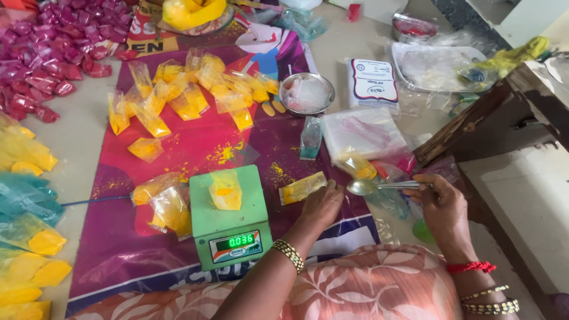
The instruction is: The person sits on the floor and fills small clear plastic packets with yellow powder, using a spoon to add powder and placing each packet on a small green weighing scale to check the weight. Filled packets are set aside in piles on the printed mat, and the person works through them one at a time.
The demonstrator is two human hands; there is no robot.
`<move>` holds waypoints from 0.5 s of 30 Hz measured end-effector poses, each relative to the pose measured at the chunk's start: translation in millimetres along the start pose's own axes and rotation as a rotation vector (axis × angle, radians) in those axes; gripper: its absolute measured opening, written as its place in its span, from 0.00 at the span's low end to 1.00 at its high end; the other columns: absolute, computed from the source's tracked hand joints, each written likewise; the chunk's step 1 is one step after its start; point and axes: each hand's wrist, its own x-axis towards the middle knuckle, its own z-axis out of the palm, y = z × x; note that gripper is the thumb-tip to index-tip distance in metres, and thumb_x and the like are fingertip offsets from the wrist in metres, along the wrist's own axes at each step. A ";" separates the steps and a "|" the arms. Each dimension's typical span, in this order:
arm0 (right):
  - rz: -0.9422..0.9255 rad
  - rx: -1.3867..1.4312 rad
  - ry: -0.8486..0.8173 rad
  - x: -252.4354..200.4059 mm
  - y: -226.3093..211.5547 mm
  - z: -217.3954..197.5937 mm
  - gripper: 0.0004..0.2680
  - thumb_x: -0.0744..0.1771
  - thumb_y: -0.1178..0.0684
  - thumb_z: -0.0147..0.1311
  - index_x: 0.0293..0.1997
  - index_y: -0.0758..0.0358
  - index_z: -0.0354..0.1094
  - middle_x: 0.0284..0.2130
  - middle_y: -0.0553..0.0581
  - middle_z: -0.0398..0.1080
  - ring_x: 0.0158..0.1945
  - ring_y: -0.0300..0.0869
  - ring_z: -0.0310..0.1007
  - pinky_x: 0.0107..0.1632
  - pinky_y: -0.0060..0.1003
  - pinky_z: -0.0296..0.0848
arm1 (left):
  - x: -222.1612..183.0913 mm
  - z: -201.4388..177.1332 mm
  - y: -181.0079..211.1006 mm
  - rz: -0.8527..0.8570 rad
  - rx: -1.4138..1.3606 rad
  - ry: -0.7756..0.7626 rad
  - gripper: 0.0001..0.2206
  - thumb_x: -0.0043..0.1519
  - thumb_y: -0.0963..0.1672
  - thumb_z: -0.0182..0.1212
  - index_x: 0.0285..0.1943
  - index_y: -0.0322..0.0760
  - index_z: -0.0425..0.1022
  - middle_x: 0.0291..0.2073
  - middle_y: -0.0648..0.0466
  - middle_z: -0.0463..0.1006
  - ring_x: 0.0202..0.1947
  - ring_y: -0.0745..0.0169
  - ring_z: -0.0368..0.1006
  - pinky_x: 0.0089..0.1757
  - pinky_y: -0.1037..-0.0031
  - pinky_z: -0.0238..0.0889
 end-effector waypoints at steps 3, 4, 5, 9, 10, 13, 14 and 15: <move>-0.034 -0.054 -0.047 -0.1 -13.3 6.2 0.08 0.70 0.67 0.44 0.53 0.74 0.69 0.41 0.62 0.75 0.46 0.43 0.81 0.48 0.32 0.79 | -7.3 -11.9 0.1 -0.004 -0.046 -0.060 0.07 0.67 0.41 0.54 0.42 0.31 0.77 0.48 0.41 0.75 0.43 0.46 0.79 0.41 0.58 0.75; -0.032 -0.049 -0.042 0.2 -15.8 8.6 0.08 0.70 0.67 0.44 0.53 0.74 0.69 0.41 0.62 0.75 0.46 0.43 0.81 0.48 0.32 0.79 | -12.5 -18.5 -0.8 -0.001 -0.040 -0.063 0.07 0.67 0.41 0.54 0.42 0.31 0.77 0.48 0.41 0.75 0.43 0.46 0.79 0.41 0.58 0.75; -0.041 -0.047 -0.084 0.3 -18.5 11.4 0.08 0.70 0.67 0.44 0.52 0.73 0.69 0.41 0.61 0.76 0.47 0.42 0.81 0.48 0.32 0.80 | -18.0 -25.4 -2.1 0.030 -0.097 -0.047 0.07 0.67 0.41 0.55 0.42 0.31 0.77 0.45 0.41 0.76 0.43 0.45 0.79 0.42 0.57 0.74; -0.084 0.010 -0.221 -0.4 -23.0 19.7 0.09 0.70 0.65 0.45 0.53 0.71 0.70 0.40 0.59 0.77 0.46 0.43 0.82 0.47 0.33 0.80 | -29.9 -25.7 -15.5 0.138 -0.219 0.029 0.08 0.64 0.39 0.55 0.47 0.34 0.79 0.41 0.44 0.77 0.44 0.45 0.78 0.45 0.57 0.71; -0.085 0.010 -0.221 -1.1 -26.7 22.0 0.09 0.70 0.65 0.45 0.53 0.71 0.70 0.40 0.59 0.77 0.46 0.43 0.82 0.47 0.33 0.80 | -32.9 -32.6 -13.3 0.139 -0.218 0.030 0.08 0.64 0.39 0.55 0.47 0.34 0.79 0.41 0.44 0.77 0.44 0.45 0.78 0.45 0.57 0.71; -0.042 -0.125 -0.273 -3.4 -35.9 30.5 0.09 0.69 0.65 0.46 0.53 0.69 0.71 0.39 0.60 0.79 0.45 0.42 0.84 0.44 0.34 0.80 | -42.5 -49.3 -6.9 0.161 -0.270 0.037 0.12 0.62 0.38 0.54 0.51 0.39 0.80 0.42 0.45 0.77 0.46 0.46 0.77 0.45 0.58 0.71; -0.063 -0.237 -0.298 -3.6 -37.3 34.6 0.09 0.68 0.64 0.48 0.52 0.67 0.72 0.38 0.61 0.80 0.45 0.42 0.84 0.44 0.35 0.80 | -45.3 -52.9 -5.3 0.169 -0.301 0.036 0.12 0.63 0.38 0.54 0.52 0.40 0.80 0.43 0.46 0.77 0.47 0.46 0.77 0.46 0.58 0.70; -0.084 -0.350 -0.322 -3.8 -38.9 39.0 0.10 0.67 0.63 0.51 0.52 0.65 0.74 0.37 0.62 0.81 0.45 0.42 0.85 0.43 0.35 0.81 | -48.2 -56.6 -3.9 0.177 -0.332 0.036 0.12 0.63 0.38 0.55 0.52 0.41 0.80 0.44 0.47 0.77 0.48 0.46 0.77 0.47 0.58 0.70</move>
